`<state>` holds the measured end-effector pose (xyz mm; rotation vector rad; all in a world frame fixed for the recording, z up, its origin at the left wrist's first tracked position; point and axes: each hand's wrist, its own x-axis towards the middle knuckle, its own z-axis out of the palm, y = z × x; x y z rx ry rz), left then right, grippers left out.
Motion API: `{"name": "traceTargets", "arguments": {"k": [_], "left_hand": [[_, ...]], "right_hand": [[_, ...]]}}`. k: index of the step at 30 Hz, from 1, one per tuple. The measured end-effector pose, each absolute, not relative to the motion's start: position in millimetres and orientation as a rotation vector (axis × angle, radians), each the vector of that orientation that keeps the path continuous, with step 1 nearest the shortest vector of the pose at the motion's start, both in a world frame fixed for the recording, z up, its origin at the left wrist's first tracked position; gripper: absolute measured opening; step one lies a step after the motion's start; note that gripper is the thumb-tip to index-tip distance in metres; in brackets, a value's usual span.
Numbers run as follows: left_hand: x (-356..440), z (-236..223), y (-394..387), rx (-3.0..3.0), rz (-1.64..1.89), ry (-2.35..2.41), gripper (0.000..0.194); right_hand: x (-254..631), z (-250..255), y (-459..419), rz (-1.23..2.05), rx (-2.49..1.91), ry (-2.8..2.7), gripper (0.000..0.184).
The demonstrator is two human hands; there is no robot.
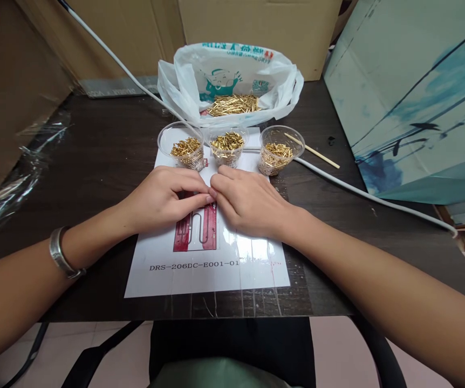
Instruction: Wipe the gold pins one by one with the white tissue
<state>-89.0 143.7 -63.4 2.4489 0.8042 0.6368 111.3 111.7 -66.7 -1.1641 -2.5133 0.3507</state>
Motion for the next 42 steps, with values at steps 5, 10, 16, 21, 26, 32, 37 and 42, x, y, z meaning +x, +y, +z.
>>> {"name": "traceTargets", "arguments": {"k": [5, 10, 16, 21, 26, 32, 37, 42], "left_hand": [[-89.1, -62.8, 142.9, 2.393, 0.613, 0.853, 0.011], [-90.5, -60.6, 142.4, 2.301, 0.591, 0.901, 0.011], [-91.4, -59.0, 142.8, 2.192, 0.542, 0.915, 0.009], [-90.2, -59.4, 142.2, 2.19, 0.527, 0.915, 0.011], [-90.0, -60.3, 142.9, 2.241, 0.533, 0.915, 0.012], [-90.0, -61.4, 143.6, 2.3, 0.54, 0.875, 0.013], [-90.2, -61.4, 143.2, 2.307, 0.552, 0.874, 0.011], [-90.7, -62.7, 143.2, 2.302, 0.568, 0.834, 0.011]], "right_hand": [[112.1, -66.5, 113.0, 0.414, -1.154, -2.436, 0.023], [113.1, -67.6, 115.7, 0.429, -1.124, -2.404, 0.024], [114.5, -70.2, 117.0, 0.409, -1.08, -2.384, 0.028], [116.0, -70.8, 117.4, 0.414, -1.041, -2.388, 0.026], [115.8, -72.3, 118.5, 0.429, -1.001, -2.398, 0.027], [115.8, -71.2, 118.3, 0.441, -0.975, -2.4, 0.027], [116.5, -70.3, 118.1, 0.436, -0.959, -2.418, 0.027], [116.1, -69.7, 117.9, 0.439, -0.965, -2.43, 0.026]]}}
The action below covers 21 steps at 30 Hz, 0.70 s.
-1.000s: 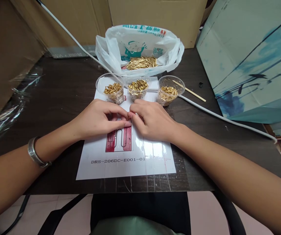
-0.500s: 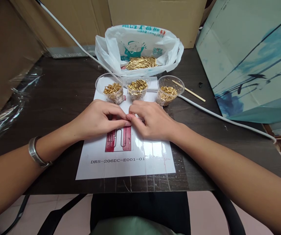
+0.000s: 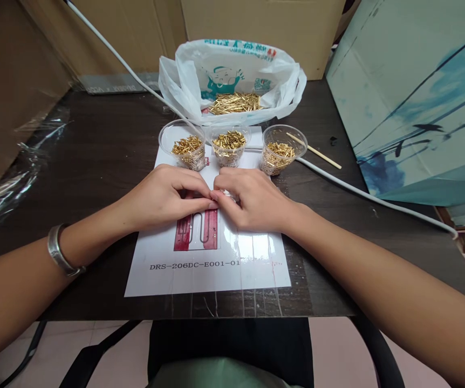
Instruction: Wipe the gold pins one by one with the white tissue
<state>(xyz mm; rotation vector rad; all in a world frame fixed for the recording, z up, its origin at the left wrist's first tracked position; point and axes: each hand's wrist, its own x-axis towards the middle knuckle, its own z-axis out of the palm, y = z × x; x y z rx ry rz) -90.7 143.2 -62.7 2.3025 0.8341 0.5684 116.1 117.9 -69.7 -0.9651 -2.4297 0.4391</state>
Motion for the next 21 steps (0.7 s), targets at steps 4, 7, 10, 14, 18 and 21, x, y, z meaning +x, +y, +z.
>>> {"name": "traceTargets", "arguments": {"k": [4, 7, 10, 14, 18, 21], "left_hand": [[-89.5, -62.2, 142.7, 2.326, 0.622, 0.846, 0.009], [-88.1, -60.8, 141.4, 2.329, 0.579, 0.923, 0.01], [-86.8, -59.3, 139.6, 2.269, 0.47, 1.037, 0.012], [-86.0, -58.2, 137.8, 2.226, 0.445, 1.084, 0.014], [-87.1, -57.9, 138.5, 2.213, 0.447, 1.04, 0.016], [-88.0, -57.5, 139.7, 2.203, 0.456, 1.012, 0.015]], "right_hand": [[115.2, -69.5, 117.9, 0.431, -0.974, -2.442, 0.026], [114.8, -70.6, 118.2, 0.399, -0.987, -2.428, 0.026], [114.7, -72.0, 118.7, 0.373, -0.996, -2.417, 0.024], [115.4, -72.2, 119.1, 0.37, -0.987, -2.414, 0.024], [116.2, -70.3, 119.1, 0.394, -0.987, -2.422, 0.024], [116.8, -68.8, 119.2, 0.404, -0.998, -2.432, 0.024]]}}
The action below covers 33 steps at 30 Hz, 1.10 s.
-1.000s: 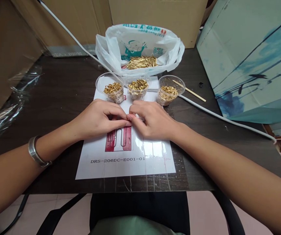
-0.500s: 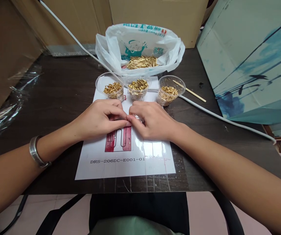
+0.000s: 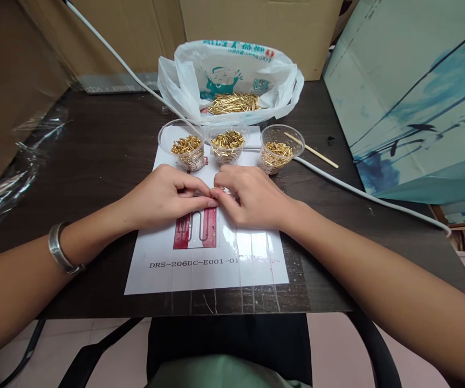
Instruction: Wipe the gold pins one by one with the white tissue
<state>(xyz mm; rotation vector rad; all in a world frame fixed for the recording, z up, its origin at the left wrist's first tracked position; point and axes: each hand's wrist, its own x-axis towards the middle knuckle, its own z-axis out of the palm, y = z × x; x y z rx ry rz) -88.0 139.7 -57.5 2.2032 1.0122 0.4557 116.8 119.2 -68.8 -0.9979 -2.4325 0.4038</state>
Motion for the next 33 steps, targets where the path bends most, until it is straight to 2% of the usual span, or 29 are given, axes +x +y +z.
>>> {"name": "traceTargets", "arguments": {"k": [5, 19, 33], "left_hand": [[-88.8, -56.8, 140.9, 2.164, 0.474, 1.015, 0.011], [-91.3, -60.5, 142.7, 2.214, 0.46, 0.921, 0.02], [-90.0, -59.5, 141.8, 2.254, 0.45, 0.924, 0.021]], "right_hand": [[117.5, -67.2, 120.2, 0.395, -0.995, -2.457, 0.023], [119.8, -61.0, 123.3, 0.617, -1.031, -2.473, 0.028], [117.2, -65.3, 120.2, 0.528, -1.094, -2.459, 0.024]]}}
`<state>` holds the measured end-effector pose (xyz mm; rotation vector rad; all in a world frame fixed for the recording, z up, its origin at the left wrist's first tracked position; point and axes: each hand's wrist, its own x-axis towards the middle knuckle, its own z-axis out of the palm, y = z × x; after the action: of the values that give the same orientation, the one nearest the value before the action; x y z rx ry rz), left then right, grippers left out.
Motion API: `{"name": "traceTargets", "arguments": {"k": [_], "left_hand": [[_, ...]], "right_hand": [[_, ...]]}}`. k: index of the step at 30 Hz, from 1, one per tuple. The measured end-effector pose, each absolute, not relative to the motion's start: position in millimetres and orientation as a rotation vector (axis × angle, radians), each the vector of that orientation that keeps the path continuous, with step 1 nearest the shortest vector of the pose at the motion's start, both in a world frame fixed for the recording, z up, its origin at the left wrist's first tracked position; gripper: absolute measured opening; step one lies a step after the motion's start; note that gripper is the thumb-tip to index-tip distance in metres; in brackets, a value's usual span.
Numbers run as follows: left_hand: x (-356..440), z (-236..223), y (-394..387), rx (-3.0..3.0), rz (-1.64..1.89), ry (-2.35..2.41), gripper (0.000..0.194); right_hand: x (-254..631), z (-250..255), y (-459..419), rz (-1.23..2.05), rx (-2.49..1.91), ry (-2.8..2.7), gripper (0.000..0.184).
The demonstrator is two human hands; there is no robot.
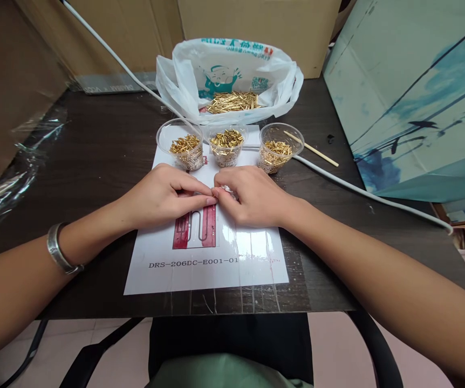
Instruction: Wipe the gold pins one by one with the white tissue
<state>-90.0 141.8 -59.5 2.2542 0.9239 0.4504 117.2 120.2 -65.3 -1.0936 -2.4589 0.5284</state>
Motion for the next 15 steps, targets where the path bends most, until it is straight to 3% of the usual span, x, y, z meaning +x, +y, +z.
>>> {"name": "traceTargets", "arguments": {"k": [15], "left_hand": [[-88.9, -59.3, 142.0, 2.171, 0.441, 1.003, 0.017]], "right_hand": [[116.3, -62.4, 120.2, 0.529, -1.104, -2.488, 0.018]]}}
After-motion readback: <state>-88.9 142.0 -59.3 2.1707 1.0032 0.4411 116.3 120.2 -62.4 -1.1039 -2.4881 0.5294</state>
